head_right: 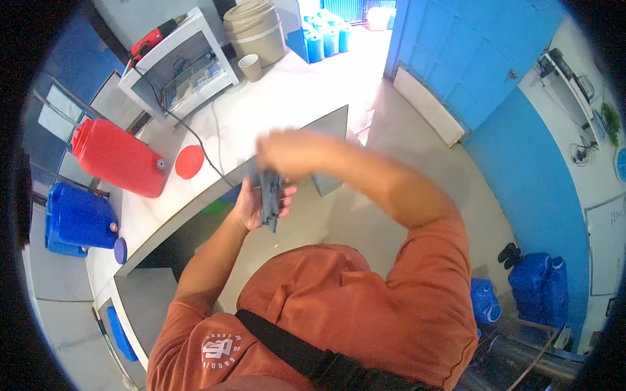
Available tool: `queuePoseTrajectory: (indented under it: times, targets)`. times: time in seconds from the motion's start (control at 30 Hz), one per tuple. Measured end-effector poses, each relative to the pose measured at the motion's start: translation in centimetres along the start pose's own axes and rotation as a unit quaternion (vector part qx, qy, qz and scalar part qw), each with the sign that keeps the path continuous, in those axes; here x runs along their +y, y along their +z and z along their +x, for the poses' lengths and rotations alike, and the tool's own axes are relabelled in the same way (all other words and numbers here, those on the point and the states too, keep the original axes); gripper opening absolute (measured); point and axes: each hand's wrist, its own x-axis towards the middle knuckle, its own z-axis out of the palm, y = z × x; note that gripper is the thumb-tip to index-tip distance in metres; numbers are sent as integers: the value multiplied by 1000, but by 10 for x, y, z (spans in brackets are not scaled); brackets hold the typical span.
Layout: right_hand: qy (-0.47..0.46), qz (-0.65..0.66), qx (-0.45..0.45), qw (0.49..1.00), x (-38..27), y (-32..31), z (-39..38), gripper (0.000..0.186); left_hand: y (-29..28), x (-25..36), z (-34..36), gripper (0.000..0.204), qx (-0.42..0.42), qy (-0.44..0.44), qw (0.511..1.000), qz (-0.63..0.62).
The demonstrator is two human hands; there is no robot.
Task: The person wipes the exterior of plastic containers with a cloth, fills them with water from a tap, applies plastic safety seals over the lids, and uses a heat gun to shrink the seals onto the containers.
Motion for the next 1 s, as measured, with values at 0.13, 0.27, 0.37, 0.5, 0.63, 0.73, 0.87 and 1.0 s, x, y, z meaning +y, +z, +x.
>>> queuePoseTrajectory:
  times: [0.13, 0.27, 0.37, 0.5, 0.63, 0.73, 0.87, 1.0]
  targets:
    - [65, 23, -59, 996, -25, 13, -31, 43, -17, 12, 15, 60, 11, -30, 985, 169]
    - [85, -21, 100, 991, 5, 44, -56, 66, 3, 29, 12, 50, -65, -111, 783, 609]
    - [9, -53, 138, 989, 4, 53, -69, 65, 86, 68, -31, 53, -141, -123, 658, 729]
    - [105, 331, -122, 930, -13, -1, -85, 66, 103, 107, -62, 55, -265, -19, 714, 648]
    - [86, 531, -49, 842, 11, 9, -93, 53, 66, 127, -38, 58, -208, 27, 825, 525]
    - [186, 736, 113, 641, 38, 53, -63, 52, 27, 102, 27, 49, -60, 147, 894, 420]
    - [343, 716, 410, 450, 38, 127, -22, 53, 45, 35, 60, 51, -5, 26, 993, 118]
    - [274, 736, 259, 563, 11, 115, -48, 48, 23, -1, 67, 53, 50, 3, 993, 108]
